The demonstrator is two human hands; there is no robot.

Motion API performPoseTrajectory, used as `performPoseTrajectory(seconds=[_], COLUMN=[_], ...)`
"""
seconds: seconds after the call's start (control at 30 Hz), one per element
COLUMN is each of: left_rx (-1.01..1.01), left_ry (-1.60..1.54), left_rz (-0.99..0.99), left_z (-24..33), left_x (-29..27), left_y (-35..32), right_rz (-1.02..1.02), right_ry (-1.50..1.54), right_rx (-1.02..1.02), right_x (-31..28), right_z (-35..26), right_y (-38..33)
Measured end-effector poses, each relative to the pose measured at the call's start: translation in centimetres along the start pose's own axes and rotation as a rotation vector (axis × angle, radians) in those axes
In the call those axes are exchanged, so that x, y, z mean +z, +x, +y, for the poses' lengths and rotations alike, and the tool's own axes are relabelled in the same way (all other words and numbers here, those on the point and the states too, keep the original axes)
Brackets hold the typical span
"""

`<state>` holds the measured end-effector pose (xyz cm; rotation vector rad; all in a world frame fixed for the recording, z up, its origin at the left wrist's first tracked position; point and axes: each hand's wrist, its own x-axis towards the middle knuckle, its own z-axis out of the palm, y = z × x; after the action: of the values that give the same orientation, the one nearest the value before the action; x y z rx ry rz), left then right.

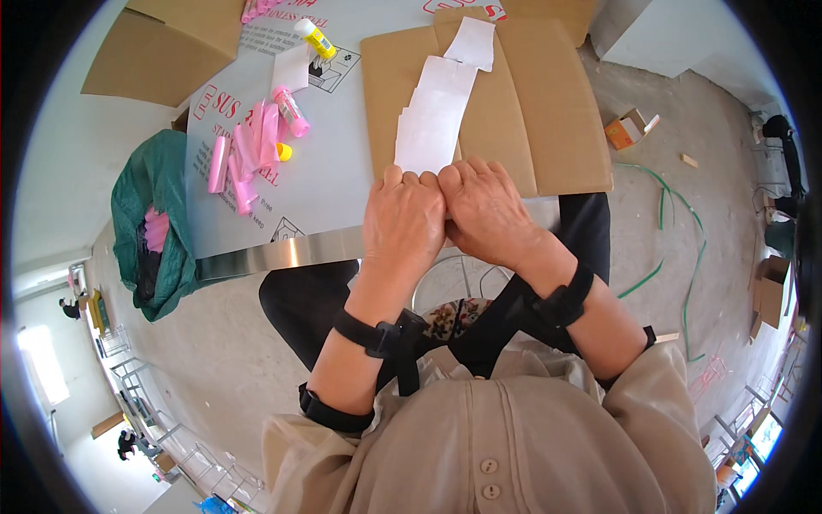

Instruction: Wrapping pink cylindrical tubes with white paper labels using a glue stick.

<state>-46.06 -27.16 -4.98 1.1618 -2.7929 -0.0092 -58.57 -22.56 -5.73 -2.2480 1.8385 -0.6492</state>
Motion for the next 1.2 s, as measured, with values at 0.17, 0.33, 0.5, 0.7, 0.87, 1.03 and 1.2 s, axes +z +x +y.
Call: performPoseTrajectory(seconds=[0.17, 0.33, 0.5, 0.7, 0.87, 1.03, 1.2], left_rx=[0.015, -0.014, -0.024, -0.010, -0.087, -0.073, 0.013], left_ry=[-0.025, 0.042, -0.071, -0.102, -0.158, -0.168, -0.076], left_rz=[0.039, 0.133, 0.103, 0.045, -0.045, -0.127, 0.048], left_z=[0.0, 0.4, 0.4, 0.4, 0.4, 0.3, 0.3], left_x=[0.4, 0.7, 0.7, 0.6, 0.5, 0.1, 0.6], left_y=[-0.2, -0.7, -0.6, -0.6, -0.9, -0.7, -1.1], right_rz=[-0.032, -0.091, -0.028, -0.401, -0.264, -0.253, -0.341], right_ry=[-0.144, -0.096, -0.220, -0.016, -0.110, -0.227, -0.003], right_rx=[-0.066, -0.030, -0.024, 0.126, 0.064, 0.096, 0.008], right_x=[1.1, 1.0, 1.0, -0.3, 0.7, 0.3, -0.6], right_z=[1.0, 0.8, 0.4, 0.2, 0.3, 0.1, 0.5], right_y=[-0.1, -0.1, -0.3, 0.4, -0.3, -0.1, -0.1])
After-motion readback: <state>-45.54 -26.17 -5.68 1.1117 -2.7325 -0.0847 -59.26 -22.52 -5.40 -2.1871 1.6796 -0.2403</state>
